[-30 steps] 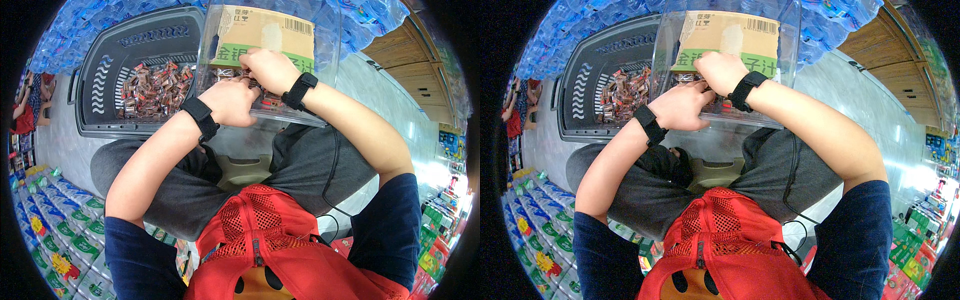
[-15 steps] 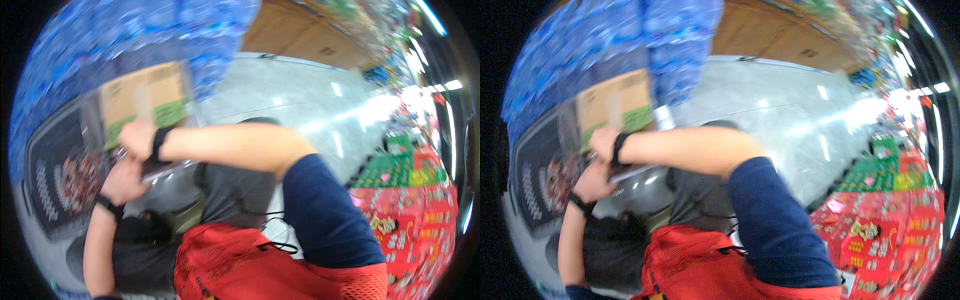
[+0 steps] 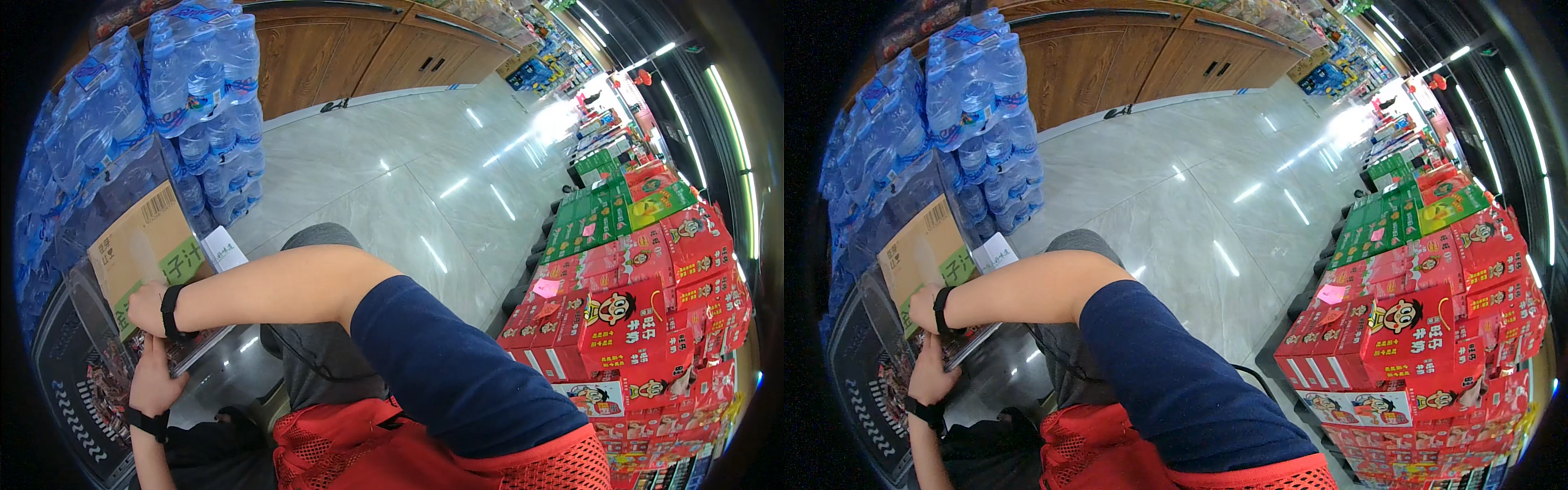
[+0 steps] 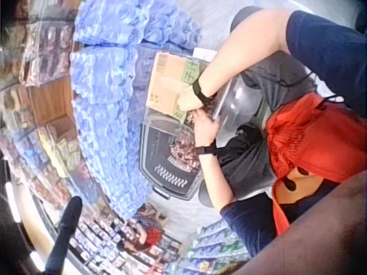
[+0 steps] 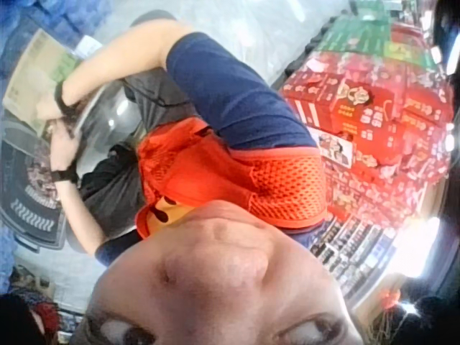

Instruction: The person organizes wrapped snack items by removing them from a basket and placing them neatly into a clear plastic container inside a cardboard box.

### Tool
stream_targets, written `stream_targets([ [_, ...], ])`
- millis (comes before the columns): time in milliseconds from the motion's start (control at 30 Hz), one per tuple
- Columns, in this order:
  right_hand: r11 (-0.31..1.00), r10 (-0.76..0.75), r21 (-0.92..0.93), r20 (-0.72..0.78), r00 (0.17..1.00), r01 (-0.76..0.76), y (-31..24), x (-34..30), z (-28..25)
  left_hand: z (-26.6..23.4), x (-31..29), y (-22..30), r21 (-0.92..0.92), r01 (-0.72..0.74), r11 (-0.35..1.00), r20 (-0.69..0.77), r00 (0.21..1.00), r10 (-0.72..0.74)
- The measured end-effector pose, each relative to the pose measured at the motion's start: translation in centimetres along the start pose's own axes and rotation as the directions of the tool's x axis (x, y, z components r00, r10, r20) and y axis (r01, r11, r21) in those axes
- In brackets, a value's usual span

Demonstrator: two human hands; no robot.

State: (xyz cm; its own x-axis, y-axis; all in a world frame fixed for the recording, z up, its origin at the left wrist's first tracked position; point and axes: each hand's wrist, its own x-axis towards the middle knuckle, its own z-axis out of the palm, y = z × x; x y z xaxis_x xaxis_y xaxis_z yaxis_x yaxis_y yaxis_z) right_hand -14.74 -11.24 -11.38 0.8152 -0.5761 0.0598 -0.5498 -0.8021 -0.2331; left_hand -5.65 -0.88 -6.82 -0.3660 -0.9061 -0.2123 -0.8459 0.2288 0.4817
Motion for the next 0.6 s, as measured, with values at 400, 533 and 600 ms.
stream_targets([
  [400,0.998,-0.054,-0.029,0.084,0.995,0.057,0.5,-0.3,-0.2,-3.3,1.0,2.4,-0.115,0.133,0.984,0.296,0.951,-0.094],
  [533,0.998,-0.052,-0.042,0.024,0.998,0.053,-0.1,-0.4,0.0,-2.1,0.9,-0.2,-0.383,0.085,0.92,0.195,0.981,-0.009],
  [600,0.998,-0.06,-0.024,-0.009,0.998,0.06,0.0,-0.3,0.4,-3.1,1.0,1.0,-0.552,0.205,0.808,0.191,0.975,-0.117],
])
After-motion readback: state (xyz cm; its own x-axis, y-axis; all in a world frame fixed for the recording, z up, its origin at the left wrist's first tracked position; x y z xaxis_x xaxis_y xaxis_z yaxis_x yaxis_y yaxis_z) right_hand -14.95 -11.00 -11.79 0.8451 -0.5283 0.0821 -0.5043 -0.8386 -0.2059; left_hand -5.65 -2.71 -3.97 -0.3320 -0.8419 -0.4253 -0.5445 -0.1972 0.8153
